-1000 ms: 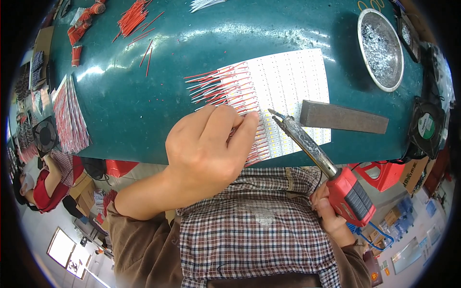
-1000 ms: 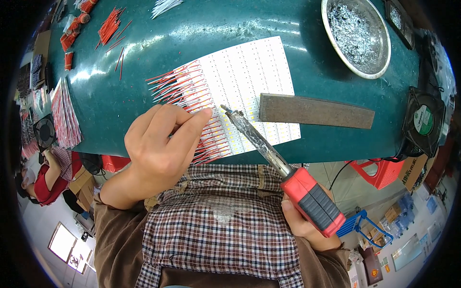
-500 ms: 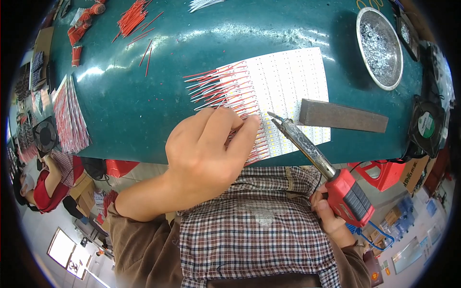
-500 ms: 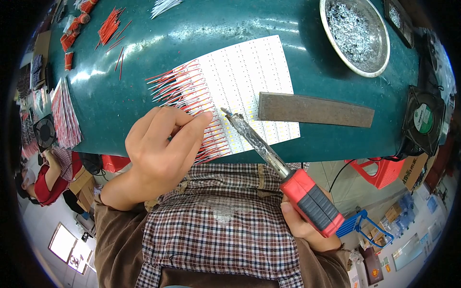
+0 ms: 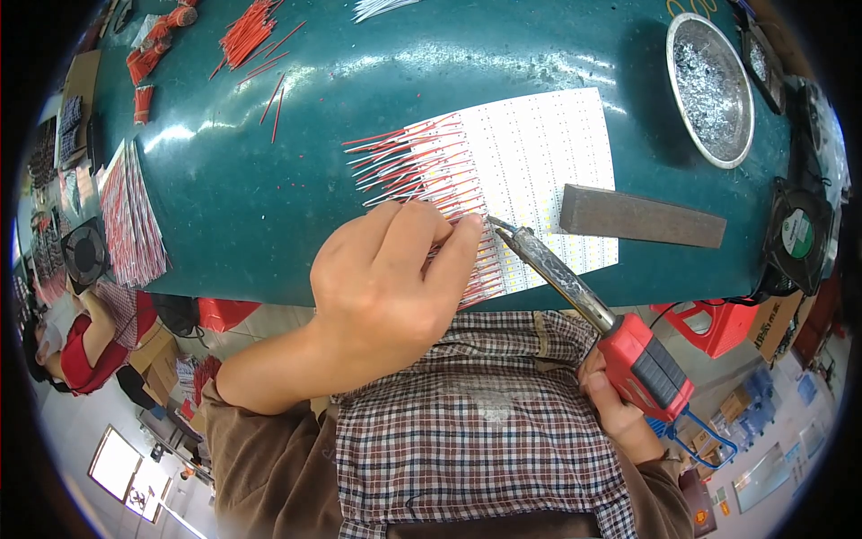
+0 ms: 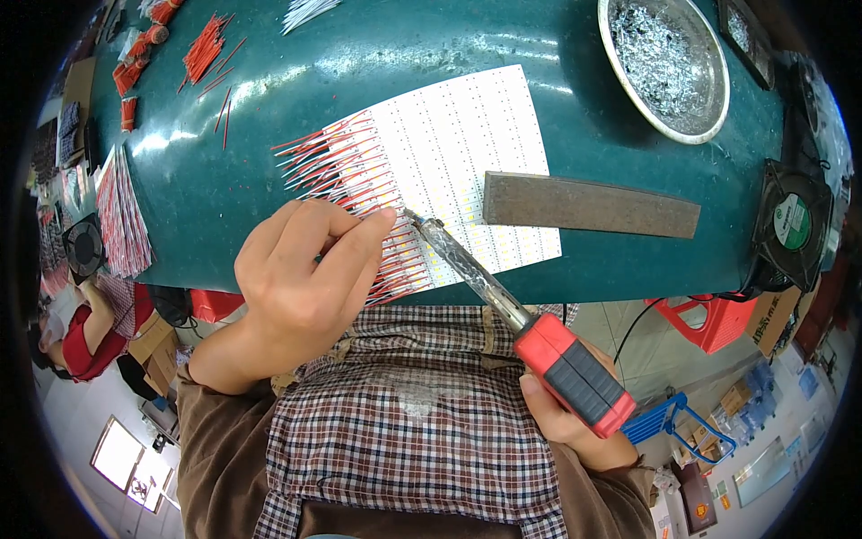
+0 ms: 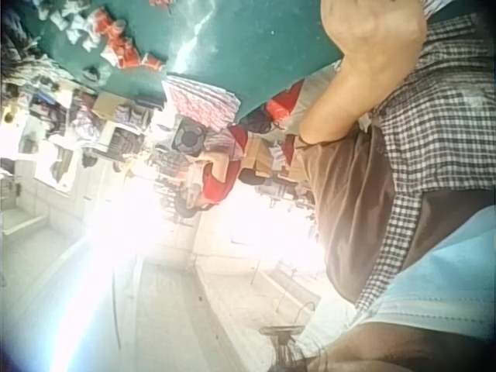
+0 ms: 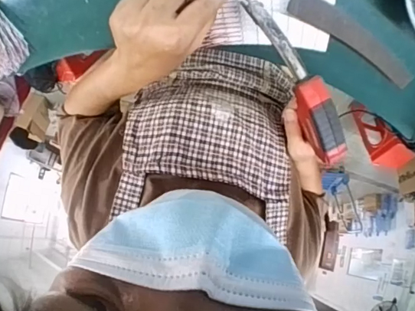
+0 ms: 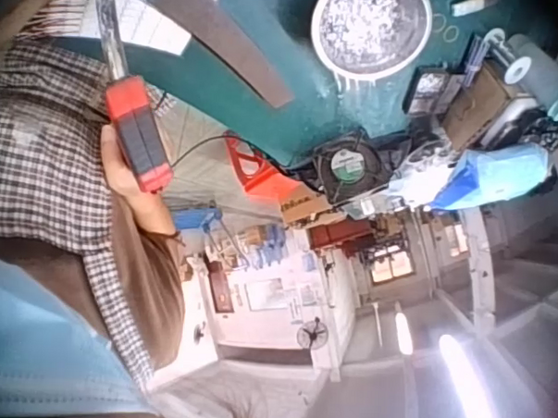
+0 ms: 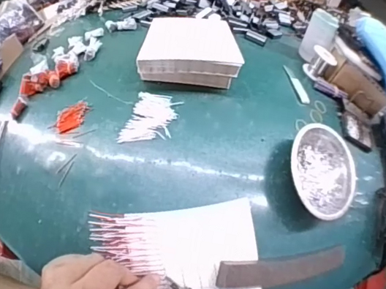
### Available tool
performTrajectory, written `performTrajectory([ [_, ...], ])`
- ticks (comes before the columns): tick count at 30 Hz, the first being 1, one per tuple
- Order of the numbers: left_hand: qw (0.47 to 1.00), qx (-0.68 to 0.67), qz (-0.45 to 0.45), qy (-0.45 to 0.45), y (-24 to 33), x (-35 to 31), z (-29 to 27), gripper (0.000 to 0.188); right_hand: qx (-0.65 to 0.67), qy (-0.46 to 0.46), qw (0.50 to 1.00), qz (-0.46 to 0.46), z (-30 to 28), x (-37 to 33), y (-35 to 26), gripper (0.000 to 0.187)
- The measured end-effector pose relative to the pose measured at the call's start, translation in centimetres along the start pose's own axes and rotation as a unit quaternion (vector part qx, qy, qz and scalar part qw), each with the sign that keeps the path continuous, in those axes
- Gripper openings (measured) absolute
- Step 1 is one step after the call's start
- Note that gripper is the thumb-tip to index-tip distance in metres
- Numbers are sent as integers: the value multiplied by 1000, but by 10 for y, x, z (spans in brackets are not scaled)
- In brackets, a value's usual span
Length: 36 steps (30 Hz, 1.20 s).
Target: The person solders wires onto an LED circuit board by picking up wires by hand, placing them onto the board contacts, and soldering them using a soldering iron.
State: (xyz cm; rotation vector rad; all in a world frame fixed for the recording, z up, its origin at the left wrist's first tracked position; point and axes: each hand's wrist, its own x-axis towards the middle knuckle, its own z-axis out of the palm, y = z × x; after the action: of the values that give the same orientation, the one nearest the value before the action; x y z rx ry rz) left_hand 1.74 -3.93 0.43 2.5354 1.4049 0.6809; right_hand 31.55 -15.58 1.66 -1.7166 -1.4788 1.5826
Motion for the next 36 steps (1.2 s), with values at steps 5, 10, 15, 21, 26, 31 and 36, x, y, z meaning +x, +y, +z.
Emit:
performTrajectory([
  [5, 1000, 2, 3, 10, -1, 0, 0, 34, 6, 23, 1000, -19, 1, -5, 2, 20],
  [10, 1000, 4, 0, 8, 0, 0, 1, 34, 88, 28, 996, 18, 0, -4, -1, 16],
  [15, 1000, 14, 3, 7, 0, 2, -1, 33, 62, 14, 998, 10, -4, -1, -4, 11],
  [21, 998, 51, -45, 7, -32, 36, -14, 9, 163, 54, 985, -14, 4, 5, -12, 13],
  [26, 992, 64, -103, 30, -99, 88, -10, 18, 155, 40, 986, -49, 3, 4, -9, 19],
  [31, 989, -10, -136, -62, -119, 95, -8, 21, 162, 68, 984, -40, 4, 0, -10, 17],
  [36, 993, 55, -92, -47, -105, 87, -9, 19, 162, 56, 985, -34, 2, 1, -9, 17],
])
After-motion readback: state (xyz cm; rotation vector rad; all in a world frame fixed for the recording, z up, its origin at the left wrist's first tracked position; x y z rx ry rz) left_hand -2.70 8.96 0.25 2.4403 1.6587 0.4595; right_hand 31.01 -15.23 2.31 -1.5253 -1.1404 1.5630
